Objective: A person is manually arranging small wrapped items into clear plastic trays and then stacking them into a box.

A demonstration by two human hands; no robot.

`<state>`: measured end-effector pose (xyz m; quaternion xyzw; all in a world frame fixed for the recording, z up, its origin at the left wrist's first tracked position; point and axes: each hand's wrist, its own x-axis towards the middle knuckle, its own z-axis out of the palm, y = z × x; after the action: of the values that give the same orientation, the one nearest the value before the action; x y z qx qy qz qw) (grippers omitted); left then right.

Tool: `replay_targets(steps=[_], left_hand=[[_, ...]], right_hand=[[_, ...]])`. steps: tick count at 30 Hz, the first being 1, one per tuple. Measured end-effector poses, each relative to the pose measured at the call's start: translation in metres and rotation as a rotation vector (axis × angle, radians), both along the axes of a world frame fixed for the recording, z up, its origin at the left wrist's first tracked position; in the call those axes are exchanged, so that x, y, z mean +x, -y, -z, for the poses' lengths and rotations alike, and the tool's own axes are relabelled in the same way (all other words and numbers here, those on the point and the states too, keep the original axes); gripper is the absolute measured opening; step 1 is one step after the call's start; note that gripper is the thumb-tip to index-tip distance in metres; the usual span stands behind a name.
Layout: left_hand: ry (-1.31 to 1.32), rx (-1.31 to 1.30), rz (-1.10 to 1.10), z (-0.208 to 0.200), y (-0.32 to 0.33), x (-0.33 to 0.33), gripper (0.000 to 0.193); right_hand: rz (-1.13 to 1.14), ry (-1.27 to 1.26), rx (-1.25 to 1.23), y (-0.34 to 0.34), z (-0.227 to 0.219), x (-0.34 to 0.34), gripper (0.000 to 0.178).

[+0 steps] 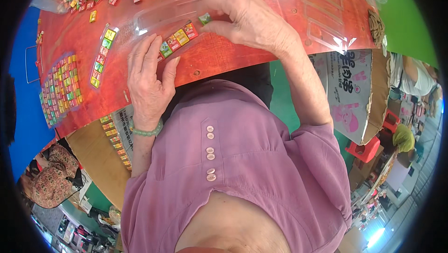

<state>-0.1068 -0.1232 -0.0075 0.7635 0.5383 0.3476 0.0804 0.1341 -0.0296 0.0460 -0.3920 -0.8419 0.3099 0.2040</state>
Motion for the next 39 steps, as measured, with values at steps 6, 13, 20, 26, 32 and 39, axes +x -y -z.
replay_targets(steps=[6, 13, 20, 26, 32, 39], left_hand=[[0.016, 0.006, 0.009, -0.001, -0.002, 0.001, 0.05], [0.014, -0.019, 0.004, -0.005, -0.002, -0.001, 0.049], [0.005, -0.007, 0.02, -0.006, -0.003, -0.001, 0.049], [-0.051, -0.017, 0.006, -0.012, 0.012, -0.01, 0.048], [-0.007, -0.038, -0.07, -0.015, 0.03, -0.037, 0.046], [-0.047, 0.015, -0.235, -0.02, 0.035, -0.073, 0.044]], right_hand=[[-0.077, -0.045, 0.177, -0.004, 0.015, -0.003, 0.021], [-0.038, -0.044, 0.275, 0.007, 0.023, -0.011, 0.016], [0.1, -0.065, 0.247, 0.033, 0.025, -0.016, 0.015], [0.273, -0.223, -0.232, 0.045, 0.02, -0.032, 0.015], [0.204, -0.558, -0.466, 0.046, 0.033, -0.059, 0.013], [0.088, -0.491, -0.496, 0.026, 0.028, -0.099, 0.011]])
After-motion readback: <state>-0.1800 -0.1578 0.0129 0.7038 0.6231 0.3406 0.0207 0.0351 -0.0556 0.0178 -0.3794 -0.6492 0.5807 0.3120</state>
